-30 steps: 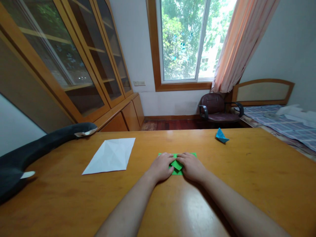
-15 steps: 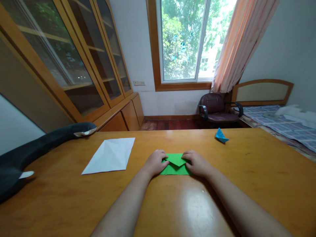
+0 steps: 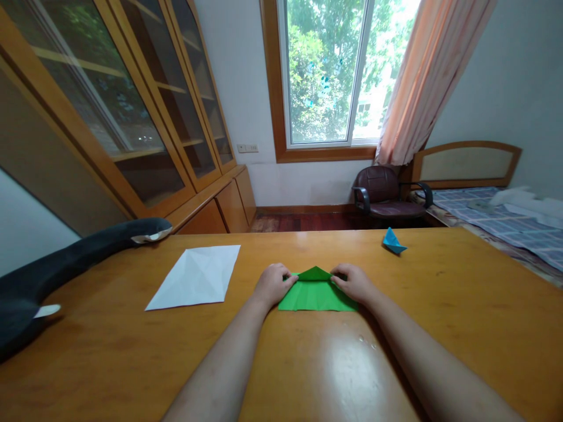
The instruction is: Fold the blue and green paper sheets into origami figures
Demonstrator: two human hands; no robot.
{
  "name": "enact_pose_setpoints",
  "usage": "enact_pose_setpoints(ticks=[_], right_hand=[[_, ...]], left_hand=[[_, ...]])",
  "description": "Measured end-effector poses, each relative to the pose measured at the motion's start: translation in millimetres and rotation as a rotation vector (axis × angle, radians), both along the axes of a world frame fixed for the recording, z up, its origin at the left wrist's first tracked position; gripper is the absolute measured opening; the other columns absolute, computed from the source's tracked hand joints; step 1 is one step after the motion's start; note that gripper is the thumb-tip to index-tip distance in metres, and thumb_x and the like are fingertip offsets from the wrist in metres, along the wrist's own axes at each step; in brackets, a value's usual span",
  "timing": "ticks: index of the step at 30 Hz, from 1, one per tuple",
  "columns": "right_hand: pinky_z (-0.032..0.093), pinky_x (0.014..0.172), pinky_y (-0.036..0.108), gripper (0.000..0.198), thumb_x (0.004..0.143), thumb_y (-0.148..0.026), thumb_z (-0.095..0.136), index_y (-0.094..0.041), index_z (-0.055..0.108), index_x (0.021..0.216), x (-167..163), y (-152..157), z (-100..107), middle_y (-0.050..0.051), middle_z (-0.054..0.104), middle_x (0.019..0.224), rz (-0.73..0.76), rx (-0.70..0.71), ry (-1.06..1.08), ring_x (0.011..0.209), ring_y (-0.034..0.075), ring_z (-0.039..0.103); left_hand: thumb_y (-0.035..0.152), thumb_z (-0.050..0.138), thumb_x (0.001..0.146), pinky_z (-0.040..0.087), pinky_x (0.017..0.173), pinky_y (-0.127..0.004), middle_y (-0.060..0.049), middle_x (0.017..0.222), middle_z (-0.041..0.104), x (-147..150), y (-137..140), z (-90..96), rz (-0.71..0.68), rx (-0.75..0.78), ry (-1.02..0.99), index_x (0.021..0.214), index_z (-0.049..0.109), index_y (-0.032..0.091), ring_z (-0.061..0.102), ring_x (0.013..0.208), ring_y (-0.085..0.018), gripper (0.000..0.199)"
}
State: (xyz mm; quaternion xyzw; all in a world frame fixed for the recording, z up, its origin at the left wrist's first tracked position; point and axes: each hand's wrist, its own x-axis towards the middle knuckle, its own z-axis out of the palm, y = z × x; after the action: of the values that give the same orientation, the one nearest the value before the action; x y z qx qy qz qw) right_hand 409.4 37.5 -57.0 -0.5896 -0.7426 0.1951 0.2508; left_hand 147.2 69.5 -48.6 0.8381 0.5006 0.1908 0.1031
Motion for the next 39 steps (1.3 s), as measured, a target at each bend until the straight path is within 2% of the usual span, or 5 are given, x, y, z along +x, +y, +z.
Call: enact_pose_setpoints(ticks=[7,16,28,32,39], right_hand=[[0.046,0.074,0.025,0.026,0.084,-0.029,0.051,-0.018,0.073,0.094,-7,4,-2,0.005,0.073,0.09,-0.095,-0.016,-0.02,0.081,0.017,0.064],[0.04,0.068,0.023,0.027,0.087,-0.03,0.048,-0.022,0.07,0.099,-24,3,7,0.004,0.072,0.092,-0.236,-0.046,-0.228,0.083,0.016,0.064],[0.035,0.076,0.029,0.023,0.088,-0.017,0.045,-0.018,0.067,0.094,-42,-8,13,0.01,0.064,0.093,-0.169,0.111,-0.536,0.09,0.021,0.055],[0.033,0.076,0.029,0.026,0.09,-0.014,0.043,-0.02,0.065,0.103,-51,-14,14,0.009,0.062,0.094,-0.068,0.152,-0.525,0.089,0.021,0.053],[0.033,0.077,0.028,0.025,0.093,-0.022,0.044,-0.025,0.068,0.101,-52,-15,13,0.006,0.063,0.093,0.082,0.145,-0.492,0.09,0.02,0.053]], left_hand=[[0.044,0.054,0.086,0.038,0.069,-0.029,-0.005,0.079,0.066,6,2,-2.1,0.103,0.009,0.065,0.071,0.066,0.019,0.057,0.078,-0.017,0.032],[0.041,0.055,0.086,0.039,0.072,-0.029,-0.005,0.083,0.066,12,0,1.7,0.168,-0.005,0.134,0.074,0.064,0.02,0.058,0.083,-0.019,0.027],[0.035,0.051,0.086,0.041,0.077,-0.034,-0.007,0.089,0.066,22,-8,3.0,0.201,-0.001,0.203,0.082,0.066,0.021,0.058,0.087,-0.023,0.021],[0.034,0.049,0.087,0.041,0.081,-0.036,-0.009,0.094,0.065,28,-13,6.0,0.213,0.023,0.249,0.088,0.067,0.02,0.057,0.092,-0.025,0.023],[0.032,0.045,0.09,0.042,0.084,-0.038,-0.01,0.098,0.063,41,-24,12.8,0.112,0.033,0.318,0.093,0.067,0.019,0.056,0.096,-0.025,0.026]])
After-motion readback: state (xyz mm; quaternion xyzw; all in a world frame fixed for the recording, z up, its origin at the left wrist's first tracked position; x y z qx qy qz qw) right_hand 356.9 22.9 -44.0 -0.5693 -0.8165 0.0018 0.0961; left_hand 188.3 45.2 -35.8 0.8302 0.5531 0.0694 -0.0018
